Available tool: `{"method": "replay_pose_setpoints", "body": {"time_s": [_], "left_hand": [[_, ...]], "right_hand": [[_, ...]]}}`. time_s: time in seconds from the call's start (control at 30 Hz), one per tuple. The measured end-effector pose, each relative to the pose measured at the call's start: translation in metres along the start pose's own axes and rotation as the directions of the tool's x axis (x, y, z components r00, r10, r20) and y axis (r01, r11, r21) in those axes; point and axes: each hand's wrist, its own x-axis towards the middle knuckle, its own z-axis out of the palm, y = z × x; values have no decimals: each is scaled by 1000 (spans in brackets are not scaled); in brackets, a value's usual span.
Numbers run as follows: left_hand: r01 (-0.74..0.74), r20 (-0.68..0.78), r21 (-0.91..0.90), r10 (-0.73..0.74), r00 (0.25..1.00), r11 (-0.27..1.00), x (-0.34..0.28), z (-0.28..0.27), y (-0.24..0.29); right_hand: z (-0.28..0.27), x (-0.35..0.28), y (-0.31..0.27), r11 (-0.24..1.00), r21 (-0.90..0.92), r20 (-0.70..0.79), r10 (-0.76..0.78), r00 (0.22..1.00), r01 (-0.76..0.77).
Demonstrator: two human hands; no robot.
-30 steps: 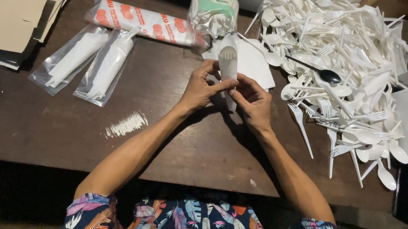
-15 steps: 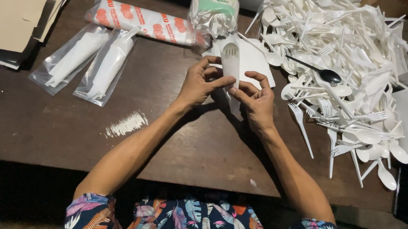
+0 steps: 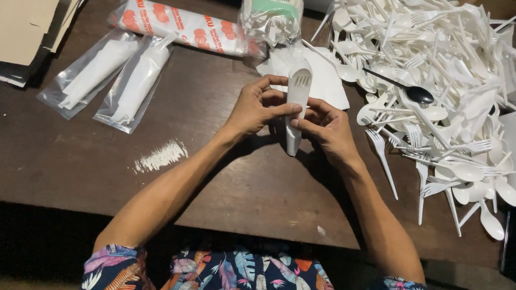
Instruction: Wrapping plastic forks and spoons in paper napkins and placing them into individual plastic sleeves.
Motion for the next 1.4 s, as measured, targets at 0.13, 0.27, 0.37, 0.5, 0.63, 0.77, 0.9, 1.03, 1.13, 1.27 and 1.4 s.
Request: {"method": "replay_pose_setpoints", "body": {"time_s": [0.13,0.27,0.37,0.5,0.63,0.77,0.9,1.03,1.13,1.27,1.4], "left_hand": [[36,-2,7,-36,999,999,-2,1,3],[72,-4,-19,-72,997,997,-4,2,7],[70,-16,-45,-70,997,997,-4,3,8],[35,-42,-52,-37,998,998,5,-5,4],[-9,-45,-43,7,999,999,22,-38,-5],[-40,-129,-27,36,991,999,40,-76,-13],[-50,-194,-16,46,980,999,29,-87,16],[-83,-240,-14,77,968,996,53,-116,-22],[-92,-261,-56,74,963,994,54,-115,-23],[-102,-266,-92,75,961,990,53,-116,-23],[-83,-244,-114,53,968,990,47,-111,-12]], "right_hand": [[-3,4,13,1000,5,-16,8,1000,-8],[-1,3,13,997,82,-3,4,1000,-4],[0,2,13,993,115,-19,-7,1000,9],[-3,12,13,975,223,3,-15,1000,14],[-19,38,7,962,257,144,49,988,-86],[-21,72,7,981,129,55,139,989,-145],[14,88,-5,989,-87,66,127,990,-121],[35,118,4,982,-186,85,48,995,-31],[44,138,5,965,-260,47,-17,999,29],[47,162,18,926,-377,-10,-32,999,26],[48,172,30,913,-407,-51,-40,998,16]]}}
